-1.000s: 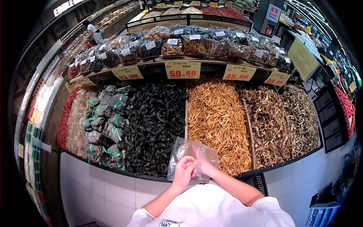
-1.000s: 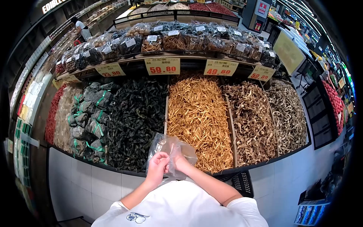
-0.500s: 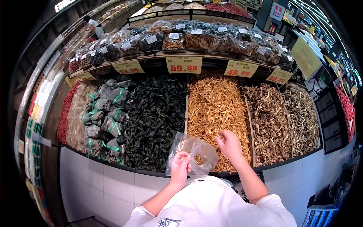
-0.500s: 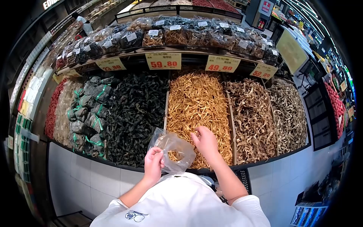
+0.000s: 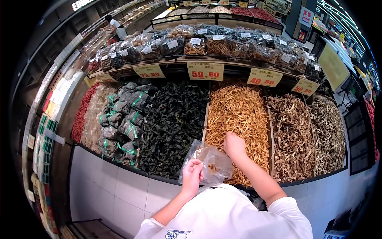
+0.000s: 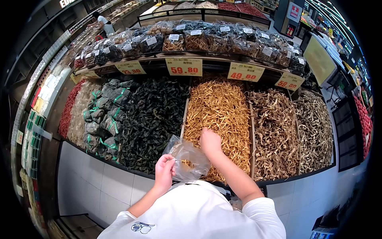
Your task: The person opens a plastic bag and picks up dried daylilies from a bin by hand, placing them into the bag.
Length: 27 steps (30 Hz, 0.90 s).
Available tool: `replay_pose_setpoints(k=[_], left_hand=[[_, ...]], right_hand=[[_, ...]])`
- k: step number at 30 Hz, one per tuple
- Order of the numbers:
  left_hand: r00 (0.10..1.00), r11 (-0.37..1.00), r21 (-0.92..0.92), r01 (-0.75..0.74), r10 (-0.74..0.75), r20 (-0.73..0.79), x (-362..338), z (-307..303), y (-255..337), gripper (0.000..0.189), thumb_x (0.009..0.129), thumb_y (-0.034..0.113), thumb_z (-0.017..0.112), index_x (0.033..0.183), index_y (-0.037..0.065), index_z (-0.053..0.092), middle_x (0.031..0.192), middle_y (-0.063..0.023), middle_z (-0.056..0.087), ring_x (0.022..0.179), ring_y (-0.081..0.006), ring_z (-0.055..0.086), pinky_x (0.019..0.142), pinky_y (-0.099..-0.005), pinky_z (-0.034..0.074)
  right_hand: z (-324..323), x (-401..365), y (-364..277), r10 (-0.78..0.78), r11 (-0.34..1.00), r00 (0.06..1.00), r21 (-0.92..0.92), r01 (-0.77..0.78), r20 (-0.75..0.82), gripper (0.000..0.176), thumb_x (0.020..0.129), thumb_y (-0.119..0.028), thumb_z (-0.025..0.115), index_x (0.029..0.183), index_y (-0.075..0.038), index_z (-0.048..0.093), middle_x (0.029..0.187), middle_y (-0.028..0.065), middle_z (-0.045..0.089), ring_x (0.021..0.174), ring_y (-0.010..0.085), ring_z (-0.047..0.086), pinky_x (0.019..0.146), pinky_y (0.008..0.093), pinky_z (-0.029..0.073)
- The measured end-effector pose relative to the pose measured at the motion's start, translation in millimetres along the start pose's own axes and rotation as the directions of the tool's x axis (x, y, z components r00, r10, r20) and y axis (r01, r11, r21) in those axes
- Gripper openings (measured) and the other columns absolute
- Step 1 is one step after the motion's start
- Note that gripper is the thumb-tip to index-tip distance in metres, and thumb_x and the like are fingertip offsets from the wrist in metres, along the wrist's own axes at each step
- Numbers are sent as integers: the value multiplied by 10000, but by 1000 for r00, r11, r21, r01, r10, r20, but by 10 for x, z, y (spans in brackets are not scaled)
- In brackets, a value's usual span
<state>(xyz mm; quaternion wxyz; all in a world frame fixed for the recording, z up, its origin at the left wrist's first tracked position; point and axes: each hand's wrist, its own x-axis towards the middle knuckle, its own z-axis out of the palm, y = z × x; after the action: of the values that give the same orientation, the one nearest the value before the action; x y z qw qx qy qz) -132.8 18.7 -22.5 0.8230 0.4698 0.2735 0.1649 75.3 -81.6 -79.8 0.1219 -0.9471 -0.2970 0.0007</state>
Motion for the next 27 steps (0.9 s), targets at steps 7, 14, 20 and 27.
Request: replay_pose_setpoints(k=[7, 14, 20, 27], left_hand=[[998, 1000, 9, 14, -14, -65, 55, 95, -69, 23, 969, 69, 568, 990, 76, 570, 689, 37, 547, 557, -30, 494, 487, -178, 391], [997, 998, 64, 25, -20, -76, 80, 196, -87, 25, 968, 62, 562, 988, 76, 563, 687, 35, 546, 545, -32, 487, 478, -182, 391], [997, 998, 60, 25, -21, -68, 141, 209, -65, 28, 967, 60, 556, 992, 74, 559, 677, 35, 539, 545, -33, 486, 483, -181, 390], [995, 993, 62, 99, -98, -20, 205, 262, -36, 43, 966, 80, 559, 1008, 81, 551, 666, 21, 538, 545, -55, 486, 487, -204, 385]], right_hand=[[-392, -256, 226, 142, 921, 983, 381, -87, -119, 215, 879, -174, 658, 967, 15, 605, 898, 229, 672, 805, 415, 667, 733, 481, 549], [-323, -254, 730, 230, 395, 962, 889, -232, 149, 258, 908, -114, 684, 1090, 58, 625, 794, 81, 653, 663, 130, 638, 575, 281, 537], [-426, -233, 945, 299, 176, 933, 949, -260, 200, 237, 947, -99, 651, 1121, 53, 595, 839, 36, 627, 680, 90, 614, 596, 235, 559], [-631, -529, 908, 274, -38, 942, 981, -192, 195, 164, 966, -87, 628, 1085, 24, 615, 867, 39, 630, 706, 98, 626, 617, 240, 572]])
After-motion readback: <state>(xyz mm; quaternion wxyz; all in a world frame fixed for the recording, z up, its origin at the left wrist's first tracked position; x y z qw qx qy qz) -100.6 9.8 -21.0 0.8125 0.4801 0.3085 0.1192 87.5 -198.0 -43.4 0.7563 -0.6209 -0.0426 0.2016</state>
